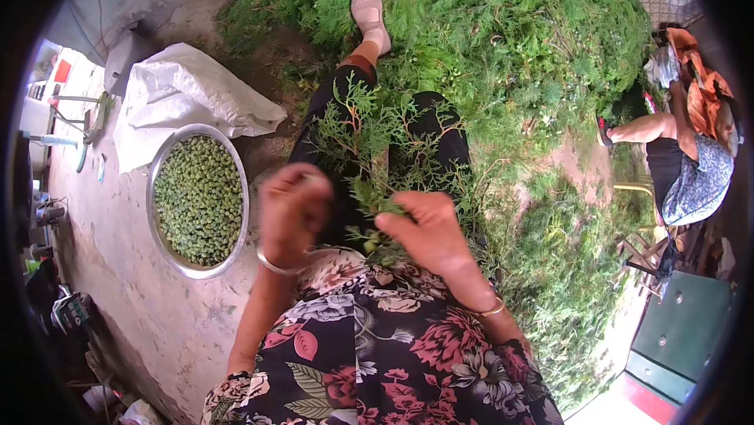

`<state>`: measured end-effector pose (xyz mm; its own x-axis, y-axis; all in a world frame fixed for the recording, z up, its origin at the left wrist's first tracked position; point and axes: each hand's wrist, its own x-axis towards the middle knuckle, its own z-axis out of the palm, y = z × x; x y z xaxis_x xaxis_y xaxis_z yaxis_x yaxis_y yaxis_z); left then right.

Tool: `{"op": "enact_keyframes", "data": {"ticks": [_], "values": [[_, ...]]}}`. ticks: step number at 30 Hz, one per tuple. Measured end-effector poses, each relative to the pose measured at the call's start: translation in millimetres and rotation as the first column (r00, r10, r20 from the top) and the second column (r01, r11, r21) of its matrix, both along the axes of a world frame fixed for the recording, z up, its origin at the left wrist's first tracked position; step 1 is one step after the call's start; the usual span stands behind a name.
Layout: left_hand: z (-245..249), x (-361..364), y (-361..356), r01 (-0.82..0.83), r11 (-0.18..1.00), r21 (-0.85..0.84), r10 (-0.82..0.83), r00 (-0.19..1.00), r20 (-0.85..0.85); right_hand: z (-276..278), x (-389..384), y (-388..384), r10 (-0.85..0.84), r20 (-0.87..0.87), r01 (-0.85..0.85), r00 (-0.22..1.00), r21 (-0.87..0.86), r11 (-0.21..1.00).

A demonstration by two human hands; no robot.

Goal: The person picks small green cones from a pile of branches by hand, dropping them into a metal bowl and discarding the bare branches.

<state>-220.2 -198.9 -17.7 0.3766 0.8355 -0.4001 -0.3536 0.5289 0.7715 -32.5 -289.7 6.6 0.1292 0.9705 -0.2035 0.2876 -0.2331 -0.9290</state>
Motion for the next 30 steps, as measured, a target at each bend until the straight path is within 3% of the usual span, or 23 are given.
{"op": "enact_keyframes", "data": {"ticks": [1, 2, 4, 6, 7, 8, 9, 10, 12, 13, 14, 16, 17, 18, 19, 20, 22, 24, 26, 27, 28, 30], "values": [[-9.8, -23.1, 13.9, -0.118, 0.993, 0.018, 0.117, 0.993, 0.03, 6.6, 3.2, -2.8, -0.102, -0.179, 0.101, 0.979, -0.015, 0.995], [-20.6, -49.9, 27.8, -0.232, 0.972, 0.029, 0.23, 0.971, 0.064, 8.0, 7.7, -2.9, -0.102, -0.174, 0.101, 0.979, -0.013, 0.995], [-11.8, -92.7, 39.7, -0.34, 0.905, 0.256, 0.359, 0.933, -0.029, 8.8, 15.8, -4.9, -0.281, -0.457, 0.296, 0.844, -0.042, 0.954], [-6.5, -136.9, 48.0, -0.277, 0.854, 0.44, 0.386, 0.905, -0.181, 8.0, 19.6, -2.8, -0.302, -0.536, 0.324, 0.788, -0.056, 0.944], [-7.7, -158.0, 54.2, -0.12, 0.794, 0.597, 0.476, 0.733, -0.486, 7.8, 22.1, -0.7, -0.249, -0.614, 0.299, 0.749, -0.023, 0.954], [-7.0, -173.3, 57.1, 0.089, 0.737, 0.67, 0.573, 0.443, -0.69, 7.2, 22.4, 1.2, -0.19, -0.688, 0.274, 0.701, 0.013, 0.962], [3.8, -178.8, 59.2, 0.379, 0.717, 0.585, 0.594, 0.108, -0.797, 11.5, 20.2, 2.2, -0.232, -0.712, 0.317, 0.662, -0.015, 0.948], [4.4, -186.2, 59.7, 0.377, 0.717, 0.586, 0.597, 0.101, -0.796, 10.8, 18.7, 4.6, -0.226, -0.716, 0.311, 0.66, -0.014, 0.95], [-1.7, -197.0, 62.3, 0.656, 0.61, 0.445, 0.742, -0.276, -0.61, 10.1, 16.4, 8.9, -0.219, -0.726, 0.4, 0.652, 0.084, 0.913], [-7.0, -197.0, 63.8, 0.536, 0.616, 0.578, 0.739, -0.139, -0.659, 17.5, 13.8, 10.6, -0.263, -0.704, 0.411, 0.66, 0.045, 0.911], [-13.7, -193.4, 64.6, 0.534, 0.615, 0.581, 0.74, -0.135, -0.659, 21.9, 11.8, 12.4, -0.264, -0.701, 0.412, 0.662, 0.047, 0.91], [-20.6, -178.9, 63.7, 0.206, 0.673, 0.711, 0.735, -0.073, -0.674, 26.9, 8.4, 16.9, -0.314, -0.711, 0.417, 0.629, -0.032, 0.908], [-17.3, -164.4, 57.4, 0.244, 0.623, 0.743, 0.767, -0.003, -0.642, 25.4, 7.8, 18.9, -0.295, -0.721, 0.403, 0.627, -0.024, 0.915], [-10.7, -141.1, 49.0, 0.052, 0.695, 0.717, 0.662, 0.345, -0.666, 22.9, 7.0, 20.0, -0.296, -0.719, 0.403, 0.629, -0.024, 0.915], [-2.4, -114.5, 39.6, -0.105, 0.782, 0.615, 0.519, 0.657, -0.547, 20.2, 6.4, 21.7, -0.273, -0.73, 0.395, 0.626, -0.005, 0.919], [7.6, -87.7, 28.7, -0.022, 0.834, 0.551, 0.358, 0.782, -0.51, 18.2, 4.4, 23.9, -0.247, -0.743, 0.385, 0.622, 0.015, 0.923], [24.9, -43.2, 6.8, 0.208, 0.892, 0.401, 0.037, 0.85, -0.525, 17.1, -1.4, 26.6, -0.242, -0.731, 0.367, 0.638, 0.013, 0.93], [37.8, -4.5, -9.3, 0.242, 0.917, 0.316, -0.158, 0.95, -0.269, 16.6, -6.5, 27.1, -0.238, -0.717, 0.356, 0.656, 0.015, 0.934], [36.4, 16.6, -12.1, 0.37, 0.827, 0.424, -0.221, 0.906, -0.36, 16.3, -11.8, 24.3, -0.244, -0.636, 0.333, 0.732, 0.022, 0.943], [35.5, 25.2, -12.9, 0.361, 0.75, 0.554, -0.137, 0.904, -0.404, 18.1, -14.4, 23.7, -0.262, -0.593, 0.333, 0.762, 0.011, 0.943], [30.1, 26.0, -11.4, 0.363, 0.749, 0.554, -0.14, 0.904, -0.403, 16.7, -13.7, 23.6, -0.265, -0.592, 0.336, 0.761, 0.011, 0.942], [17.7, 25.6, -9.1, 0.443, 0.601, 0.665, -0.061, 0.855, -0.515, 11.2, -12.0, 23.0, -0.23, -0.545, 0.3, 0.807, 0.042, 0.953]]}}
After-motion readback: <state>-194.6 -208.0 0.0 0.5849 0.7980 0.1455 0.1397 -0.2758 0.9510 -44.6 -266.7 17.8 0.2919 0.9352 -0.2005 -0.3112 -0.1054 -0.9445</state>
